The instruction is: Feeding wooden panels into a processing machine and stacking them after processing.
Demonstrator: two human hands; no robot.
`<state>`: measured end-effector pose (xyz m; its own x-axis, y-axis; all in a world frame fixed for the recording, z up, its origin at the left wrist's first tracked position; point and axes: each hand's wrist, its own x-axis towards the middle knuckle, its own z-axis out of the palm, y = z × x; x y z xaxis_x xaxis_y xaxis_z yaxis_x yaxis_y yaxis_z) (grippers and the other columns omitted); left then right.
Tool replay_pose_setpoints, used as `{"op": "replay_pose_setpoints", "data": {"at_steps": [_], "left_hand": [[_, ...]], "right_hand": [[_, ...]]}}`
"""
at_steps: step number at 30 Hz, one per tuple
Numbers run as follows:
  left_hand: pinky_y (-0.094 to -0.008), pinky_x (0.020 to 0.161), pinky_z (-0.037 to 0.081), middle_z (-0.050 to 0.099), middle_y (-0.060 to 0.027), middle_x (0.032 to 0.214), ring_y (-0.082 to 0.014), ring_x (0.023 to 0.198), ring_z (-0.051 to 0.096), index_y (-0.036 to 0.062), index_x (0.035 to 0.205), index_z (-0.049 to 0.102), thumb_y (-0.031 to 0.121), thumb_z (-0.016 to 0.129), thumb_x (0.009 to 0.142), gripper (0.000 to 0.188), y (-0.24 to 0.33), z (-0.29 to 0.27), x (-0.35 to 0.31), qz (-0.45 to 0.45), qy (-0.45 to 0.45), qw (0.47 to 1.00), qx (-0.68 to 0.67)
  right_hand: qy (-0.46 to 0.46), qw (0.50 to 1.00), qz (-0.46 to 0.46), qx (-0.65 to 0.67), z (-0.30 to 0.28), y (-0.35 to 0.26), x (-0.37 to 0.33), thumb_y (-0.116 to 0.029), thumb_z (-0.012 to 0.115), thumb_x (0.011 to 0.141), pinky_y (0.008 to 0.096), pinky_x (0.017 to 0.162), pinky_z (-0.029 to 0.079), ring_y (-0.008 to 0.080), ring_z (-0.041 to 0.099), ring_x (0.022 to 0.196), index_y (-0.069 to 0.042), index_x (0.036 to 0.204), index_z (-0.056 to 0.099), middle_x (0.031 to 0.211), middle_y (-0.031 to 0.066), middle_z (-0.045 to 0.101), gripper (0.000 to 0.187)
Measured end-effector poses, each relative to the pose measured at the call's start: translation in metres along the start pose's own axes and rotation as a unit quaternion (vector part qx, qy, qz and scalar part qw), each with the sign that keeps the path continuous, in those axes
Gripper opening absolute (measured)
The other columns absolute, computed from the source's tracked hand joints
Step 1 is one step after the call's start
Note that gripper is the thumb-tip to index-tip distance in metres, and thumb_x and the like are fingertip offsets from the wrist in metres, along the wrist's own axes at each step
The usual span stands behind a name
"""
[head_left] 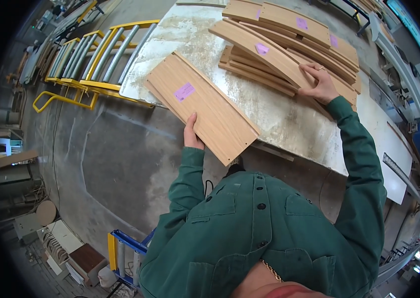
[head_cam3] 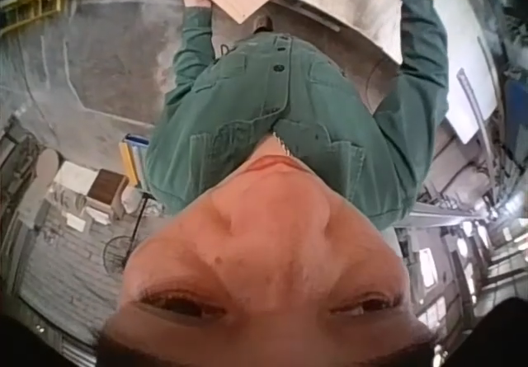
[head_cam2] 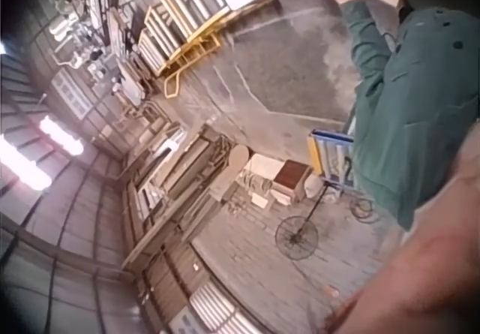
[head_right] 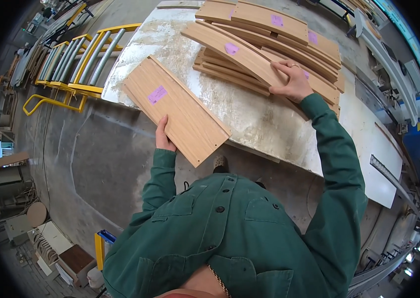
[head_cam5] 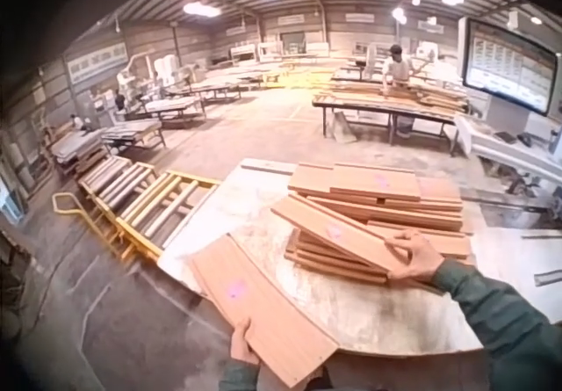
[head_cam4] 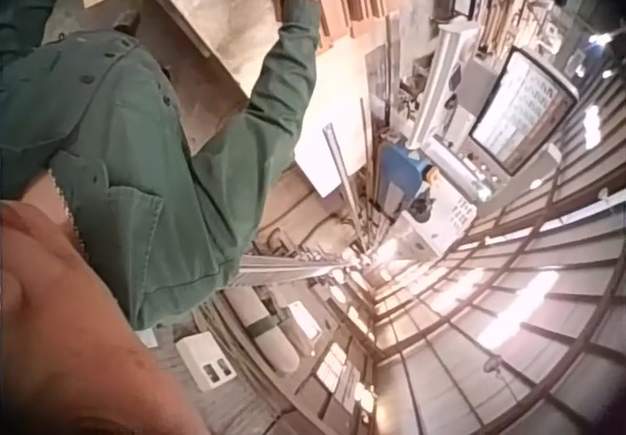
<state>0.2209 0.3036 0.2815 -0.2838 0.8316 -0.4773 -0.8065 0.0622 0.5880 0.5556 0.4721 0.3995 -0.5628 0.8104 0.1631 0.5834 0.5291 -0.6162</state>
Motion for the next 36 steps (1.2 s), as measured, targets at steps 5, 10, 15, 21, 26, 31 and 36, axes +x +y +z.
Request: {"op": "replay_pose_setpoints", "data": {"at_steps": [5,10,15,21,26,31,36], "left_hand": [[-0.0331,0.084,0.04,0.051,-0.0112,0.105,-0.0221,0.097,0.049,0.0012,0.111,0.042,0.024,0.055,0.076,0.043,0.002,0.0,0.001,-0.003,-0.012,1.0,-0.002],[-0.0324,0.084,0.04,0.052,-0.0102,0.104,-0.0214,0.096,0.049,0.0018,0.109,0.044,0.023,0.055,0.076,0.04,0.002,-0.001,0.004,-0.018,-0.005,1.0,-0.009],[-0.0313,0.083,0.04,0.052,-0.0116,0.103,-0.0216,0.096,0.05,-0.0011,0.109,0.043,0.023,0.057,0.075,0.044,0.003,-0.005,0.001,0.006,0.003,1.0,0.014],[-0.0324,0.083,0.041,0.051,-0.0146,0.103,-0.0238,0.095,0.05,-0.0035,0.11,0.041,0.021,0.056,0.075,0.045,0.0,-0.004,-0.011,0.005,0.005,1.0,0.01],[-0.0351,0.08,0.044,0.051,-0.0182,0.105,-0.027,0.094,0.052,-0.0049,0.113,0.039,0.019,0.054,0.074,0.048,0.001,-0.033,-0.042,-0.026,0.003,1.0,-0.011],[-0.0348,0.081,0.043,0.05,-0.0176,0.107,-0.0267,0.094,0.052,-0.0057,0.115,0.036,0.018,0.056,0.07,0.055,0.008,-0.031,-0.065,0.022,-0.042,0.997,0.062],[-0.0329,0.078,0.043,0.048,-0.0168,0.106,-0.0269,0.092,0.051,-0.0052,0.114,0.036,0.022,0.06,0.059,0.066,0.022,0.025,-0.082,0.117,-0.14,0.968,0.173]], "right_hand": [[-0.044,0.99,-0.066,-0.114,-0.03,0.05,0.011,-0.017,0.07,0.054,0.0248,0.075,0.039,0.0193,0.044,0.098,-0.007,0.114,0.049,0.112,0.0091,0.044,0.065],[0.003,0.99,-0.017,-0.142,-0.04,0.069,-0.002,-0.017,0.065,0.06,0.0316,0.084,0.038,0.0288,0.047,0.098,-0.005,0.1,0.056,0.109,0.0133,0.049,0.043],[0.169,0.983,0.013,-0.071,0.021,0.016,-0.014,-0.008,0.057,0.075,0.0262,0.067,0.045,0.0211,0.056,0.077,-0.001,0.087,0.058,0.089,0.01,0.056,0.015],[-0.153,0.914,0.215,0.309,0.148,-0.054,0.009,-0.04,0.056,0.077,0.0264,0.068,0.043,0.0146,0.054,0.075,-0.003,0.096,0.059,0.086,0.0084,0.06,0.042],[-0.208,0.841,0.22,0.449,0.199,-0.099,0.023,-0.038,0.063,0.071,0.0285,0.079,0.041,0.0194,0.051,0.092,0.005,0.118,0.037,0.105,0.0153,0.051,0.069],[-0.145,0.816,0.194,0.525,0.21,-0.106,0.004,-0.021,0.073,0.063,0.0289,0.089,0.035,0.0208,0.042,0.107,0.005,0.127,0.02,0.117,0.0172,0.042,0.087],[-0.084,0.814,0.079,0.569,0.152,-0.117,-0.026,-0.019,0.073,0.062,0.029,0.091,0.033,0.0181,0.039,0.109,0.001,0.129,0.017,0.122,0.0129,0.038,0.09]]}}
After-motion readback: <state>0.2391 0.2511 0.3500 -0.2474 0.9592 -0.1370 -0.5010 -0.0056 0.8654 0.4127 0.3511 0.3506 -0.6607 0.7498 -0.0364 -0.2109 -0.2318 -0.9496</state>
